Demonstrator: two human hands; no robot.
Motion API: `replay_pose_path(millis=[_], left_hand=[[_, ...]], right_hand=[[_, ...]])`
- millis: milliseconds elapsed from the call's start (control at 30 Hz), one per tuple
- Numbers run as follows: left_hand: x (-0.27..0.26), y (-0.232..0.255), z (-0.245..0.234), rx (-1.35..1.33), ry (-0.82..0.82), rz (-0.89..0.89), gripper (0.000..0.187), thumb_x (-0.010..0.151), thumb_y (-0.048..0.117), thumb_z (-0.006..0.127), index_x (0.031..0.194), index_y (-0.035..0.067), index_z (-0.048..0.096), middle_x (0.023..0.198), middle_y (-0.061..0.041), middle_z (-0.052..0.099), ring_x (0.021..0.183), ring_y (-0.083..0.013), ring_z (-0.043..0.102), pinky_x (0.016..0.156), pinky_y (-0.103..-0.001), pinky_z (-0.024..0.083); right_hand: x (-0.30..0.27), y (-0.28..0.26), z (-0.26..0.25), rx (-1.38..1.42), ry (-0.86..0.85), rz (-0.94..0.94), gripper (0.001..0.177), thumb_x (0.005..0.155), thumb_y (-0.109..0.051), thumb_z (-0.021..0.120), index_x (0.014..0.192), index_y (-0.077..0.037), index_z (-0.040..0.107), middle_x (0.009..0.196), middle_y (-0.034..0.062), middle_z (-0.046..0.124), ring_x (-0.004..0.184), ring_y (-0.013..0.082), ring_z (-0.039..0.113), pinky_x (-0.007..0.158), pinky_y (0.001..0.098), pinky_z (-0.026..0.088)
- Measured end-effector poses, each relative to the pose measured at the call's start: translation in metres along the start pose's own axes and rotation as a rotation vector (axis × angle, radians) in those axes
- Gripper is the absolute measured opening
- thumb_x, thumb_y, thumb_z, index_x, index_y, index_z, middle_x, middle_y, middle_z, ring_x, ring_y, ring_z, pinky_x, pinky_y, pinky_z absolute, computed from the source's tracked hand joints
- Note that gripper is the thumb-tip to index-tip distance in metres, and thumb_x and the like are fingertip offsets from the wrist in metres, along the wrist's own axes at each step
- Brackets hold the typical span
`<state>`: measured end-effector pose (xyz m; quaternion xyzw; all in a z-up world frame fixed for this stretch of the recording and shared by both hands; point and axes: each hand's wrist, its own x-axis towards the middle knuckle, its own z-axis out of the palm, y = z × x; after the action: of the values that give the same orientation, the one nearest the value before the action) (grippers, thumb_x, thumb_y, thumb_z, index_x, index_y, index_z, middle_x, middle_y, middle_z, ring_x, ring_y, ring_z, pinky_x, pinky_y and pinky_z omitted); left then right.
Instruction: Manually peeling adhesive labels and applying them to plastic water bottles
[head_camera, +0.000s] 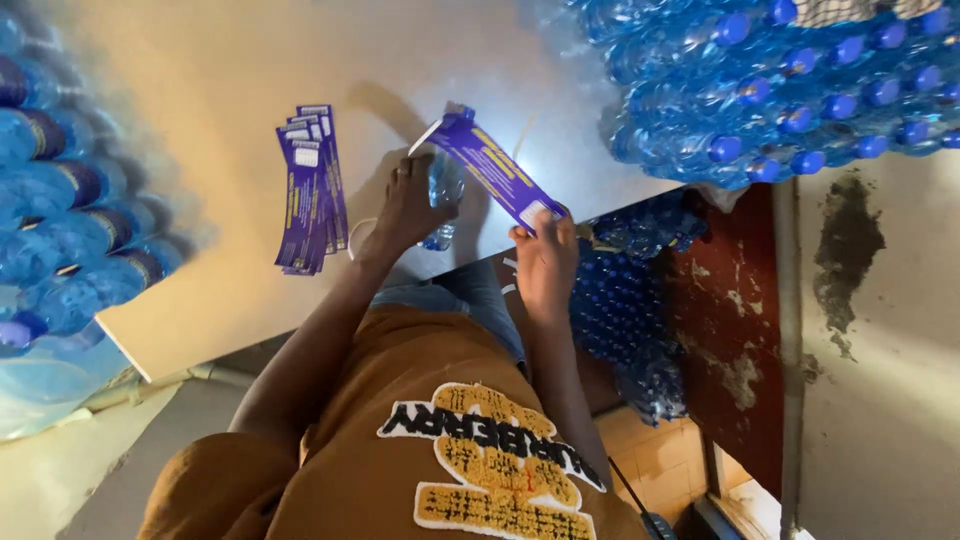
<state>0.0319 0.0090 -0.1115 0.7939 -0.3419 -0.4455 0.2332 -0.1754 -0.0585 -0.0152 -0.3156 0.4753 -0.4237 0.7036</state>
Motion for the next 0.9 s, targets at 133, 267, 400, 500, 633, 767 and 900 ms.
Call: replay_pose_path(millis=[133, 267, 400, 500, 633, 767, 900], left_hand=[[-0.037, -0.004, 0.002, -0.226, -0.119, 0.091, 0.125, 0.077, 0.064, 0.094, 0.171, 0.011, 0.032, 0.168, -0.031, 0.041, 0.156, -0.0596, 0.036, 0.125, -0.079, 0.031], [-0.038, -0.04, 0.033, -0.444, 0.217, -0.021, 0.044, 0.104, 0.053, 0.068, 0.127, 0.017, 0.082, 0.117, -0.018, 0.083, 0.11, -0.0435, 0.079, 0.097, -0.06, 0.061], [-0.055, 0.002, -0.009, -0.181, 0.173, -0.324, 0.05, 0.106, 0.06, 0.072, 0.142, 0.026, 0.071, 0.131, -0.011, 0.08, 0.122, -0.0419, 0.077, 0.101, -0.061, 0.059], [-0.056, -0.022, 0.004, -0.209, 0.163, -0.385, 0.055, 0.093, 0.072, 0.076, 0.137, 0.038, 0.073, 0.11, -0.004, 0.083, 0.118, -0.037, 0.077, 0.102, -0.055, 0.058], [-0.065, -0.038, 0.016, -0.26, 0.375, 0.041, 0.029, 0.11, 0.042, 0.071, 0.094, 0.018, 0.07, 0.07, -0.017, 0.062, 0.069, -0.0426, 0.063, 0.067, -0.052, 0.051], [-0.068, -0.034, 0.014, -0.334, 0.435, 0.068, 0.045, 0.114, 0.041, 0.071, 0.081, 0.01, 0.064, 0.062, -0.015, 0.056, 0.059, -0.028, 0.054, 0.061, -0.043, 0.045], [-0.07, -0.025, 0.01, -0.243, 0.441, 0.148, 0.04, 0.114, 0.037, 0.074, 0.086, 0.008, 0.069, 0.065, -0.021, 0.061, 0.058, -0.0443, 0.06, 0.059, -0.046, 0.046]], right_hand=[[0.004, 0.054, -0.003, 0.025, -0.009, 0.157, 0.03, 0.106, -0.025, 0.081, 0.123, -0.009, 0.061, 0.106, 0.0052, 0.069, 0.085, 0.014, 0.071, 0.085, 0.0331, 0.062], [-0.002, 0.084, -0.026, -0.341, -0.038, 0.248, 0.03, 0.114, -0.029, 0.068, 0.125, 0.0, 0.067, 0.099, 0.0104, 0.068, 0.09, 0.0164, 0.069, 0.091, 0.035, 0.059], [-0.007, 0.087, -0.042, -0.735, -0.014, 0.216, 0.027, 0.113, -0.04, 0.07, 0.116, -0.014, 0.076, 0.09, 0.0054, 0.077, 0.078, 0.009, 0.07, 0.079, 0.0335, 0.056], [-0.018, 0.1, -0.045, -0.551, 0.096, 0.173, 0.029, 0.108, -0.039, 0.079, 0.116, -0.011, 0.078, 0.099, 0.0118, 0.076, 0.096, 0.0163, 0.071, 0.09, 0.0346, 0.058], [-0.022, 0.113, -0.059, -0.527, 0.061, 0.089, 0.027, 0.111, -0.043, 0.076, 0.115, -0.016, 0.078, 0.103, 0.0106, 0.076, 0.1, 0.0167, 0.069, 0.091, 0.0374, 0.058], [-0.027, 0.1, -0.046, -0.485, 0.018, 0.059, 0.028, 0.111, -0.044, 0.076, 0.109, -0.016, 0.075, 0.1, 0.0109, 0.074, 0.101, 0.0191, 0.07, 0.094, 0.0459, 0.057], [-0.019, 0.1, -0.043, -0.482, -0.01, 0.028, 0.028, 0.112, -0.041, 0.074, 0.103, -0.015, 0.07, 0.094, 0.0053, 0.068, 0.094, 0.0147, 0.065, 0.095, 0.0434, 0.054]])
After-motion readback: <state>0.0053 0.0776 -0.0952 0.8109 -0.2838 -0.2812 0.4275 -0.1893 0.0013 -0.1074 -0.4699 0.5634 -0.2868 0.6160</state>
